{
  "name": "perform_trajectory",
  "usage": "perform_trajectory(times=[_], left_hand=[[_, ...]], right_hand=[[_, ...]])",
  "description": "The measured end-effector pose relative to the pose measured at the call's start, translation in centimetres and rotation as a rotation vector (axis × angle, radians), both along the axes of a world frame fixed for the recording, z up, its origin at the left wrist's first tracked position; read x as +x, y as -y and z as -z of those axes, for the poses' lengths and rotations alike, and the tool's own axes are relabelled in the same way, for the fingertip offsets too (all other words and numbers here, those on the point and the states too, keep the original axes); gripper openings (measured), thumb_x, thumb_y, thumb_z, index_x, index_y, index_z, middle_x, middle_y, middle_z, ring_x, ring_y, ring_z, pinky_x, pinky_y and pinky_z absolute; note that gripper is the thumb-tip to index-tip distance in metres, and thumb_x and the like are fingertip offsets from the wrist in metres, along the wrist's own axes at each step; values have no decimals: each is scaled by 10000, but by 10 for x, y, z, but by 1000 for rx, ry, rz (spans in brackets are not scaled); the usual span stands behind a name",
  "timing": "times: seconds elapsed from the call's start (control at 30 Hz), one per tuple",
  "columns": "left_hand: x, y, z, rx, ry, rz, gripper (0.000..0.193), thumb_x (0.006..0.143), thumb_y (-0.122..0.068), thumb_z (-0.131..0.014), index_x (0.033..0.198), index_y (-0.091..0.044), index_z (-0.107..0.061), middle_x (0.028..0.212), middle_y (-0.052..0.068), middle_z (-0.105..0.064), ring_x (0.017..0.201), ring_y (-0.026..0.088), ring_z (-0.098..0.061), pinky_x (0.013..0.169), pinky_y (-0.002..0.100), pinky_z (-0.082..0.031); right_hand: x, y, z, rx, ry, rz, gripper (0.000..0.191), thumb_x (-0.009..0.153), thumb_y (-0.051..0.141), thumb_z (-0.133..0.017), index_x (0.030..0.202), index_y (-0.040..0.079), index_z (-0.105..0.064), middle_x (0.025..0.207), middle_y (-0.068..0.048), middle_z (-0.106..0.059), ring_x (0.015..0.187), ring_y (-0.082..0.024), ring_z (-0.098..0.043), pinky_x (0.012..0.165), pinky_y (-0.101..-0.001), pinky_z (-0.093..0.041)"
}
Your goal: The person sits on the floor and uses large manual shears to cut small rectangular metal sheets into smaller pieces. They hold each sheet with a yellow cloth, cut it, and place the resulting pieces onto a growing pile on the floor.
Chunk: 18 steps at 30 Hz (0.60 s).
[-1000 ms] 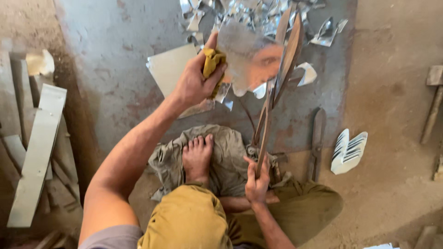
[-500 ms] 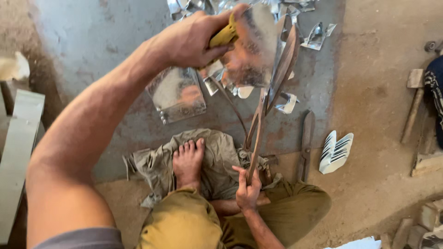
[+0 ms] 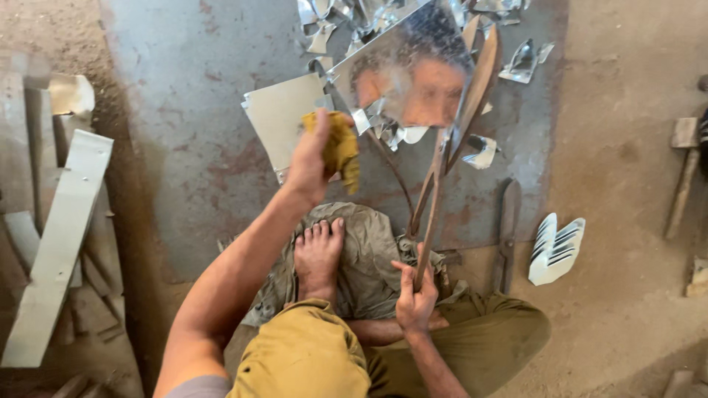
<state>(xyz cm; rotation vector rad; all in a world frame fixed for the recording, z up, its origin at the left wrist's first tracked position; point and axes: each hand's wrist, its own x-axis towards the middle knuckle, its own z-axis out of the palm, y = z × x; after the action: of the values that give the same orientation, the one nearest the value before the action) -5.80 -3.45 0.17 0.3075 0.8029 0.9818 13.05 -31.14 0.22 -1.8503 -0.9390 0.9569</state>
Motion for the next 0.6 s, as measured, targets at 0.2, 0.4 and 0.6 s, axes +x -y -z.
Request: perform_trajectory(times=[0.2,0.4,0.6], left_hand=[[15,-7,12,208,-72,72,244,1023,-249,-751,1121,-70,-617,984,-26,-639,888,76,-595,758,283,-495],[19,-12,6,864,-743,-54,236,980,-194,-789,1053,-50,-617,873,-43,-655,757,75,-613,704,262,-502],[2,-24,13,654,-539,191,257,990,-206,-802,999,-18,-627,873,47,-639,783,149,-609,694,303,-520]], right_hand=[[-3,1,-3,51,208,-70,297,1103,195,-547,1205,-29,-714,1527,-169,-580,1419,-273,-524,1138,-394,-421],[-4,-2,-7,-26,158,-25,359,1071,245,-544,1226,-42,-695,1437,-135,-642,1371,-262,-550,1113,-397,-430],[-6,-6,-11,-27,185,-33,347,1072,259,-536,1084,-5,-761,1518,-170,-567,1415,-305,-514,1108,-425,-432]])
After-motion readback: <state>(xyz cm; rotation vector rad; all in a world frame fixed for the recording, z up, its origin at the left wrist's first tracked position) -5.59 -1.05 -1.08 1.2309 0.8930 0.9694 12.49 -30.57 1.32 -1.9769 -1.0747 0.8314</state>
